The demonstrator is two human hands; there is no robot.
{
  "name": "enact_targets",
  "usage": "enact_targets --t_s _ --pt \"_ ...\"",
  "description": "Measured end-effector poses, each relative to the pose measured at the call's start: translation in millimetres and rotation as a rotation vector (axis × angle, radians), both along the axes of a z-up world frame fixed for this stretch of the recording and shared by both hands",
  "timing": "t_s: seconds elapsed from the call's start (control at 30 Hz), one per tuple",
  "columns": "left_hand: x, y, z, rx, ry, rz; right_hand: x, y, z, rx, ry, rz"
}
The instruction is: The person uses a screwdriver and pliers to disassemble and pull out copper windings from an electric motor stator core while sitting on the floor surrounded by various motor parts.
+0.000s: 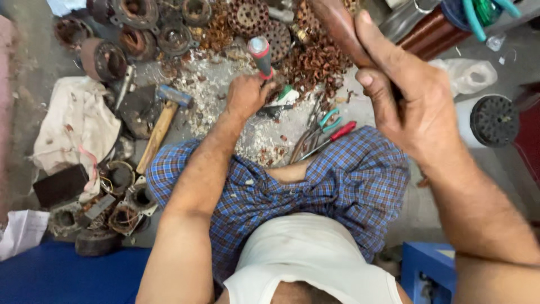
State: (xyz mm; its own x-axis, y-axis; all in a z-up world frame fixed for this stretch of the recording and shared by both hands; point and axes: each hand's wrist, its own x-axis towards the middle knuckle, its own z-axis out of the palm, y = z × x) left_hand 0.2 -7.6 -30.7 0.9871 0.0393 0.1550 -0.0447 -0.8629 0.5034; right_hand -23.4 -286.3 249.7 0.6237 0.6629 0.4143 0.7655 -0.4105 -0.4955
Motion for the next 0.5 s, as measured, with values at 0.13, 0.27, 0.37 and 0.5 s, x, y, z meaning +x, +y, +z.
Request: enact_targets --t_s 0.13,0.27,0.37,0.5 --pt "2.9 1.4 6.6 -0.072 -0.001 -0.001 -2.8 -10.7 -72.6 -0.253 -0.106 -0.189" --pt "-2.6 5.8 9.1 -0.085 0.057 0.004 -21.0 -20.7 -162.6 -0.855 0.113 -0.393" --pt "-1.1 8.0 8.1 -0.089 0.082 -0.016 -28.8 -21.2 -193.1 -0.943 0.174 -0.381" --pt "-1.2 6.5 6.2 -0.063 0.022 -0.051 -10.6 3.0 -186.1 -0.893 0.366 -0.356"
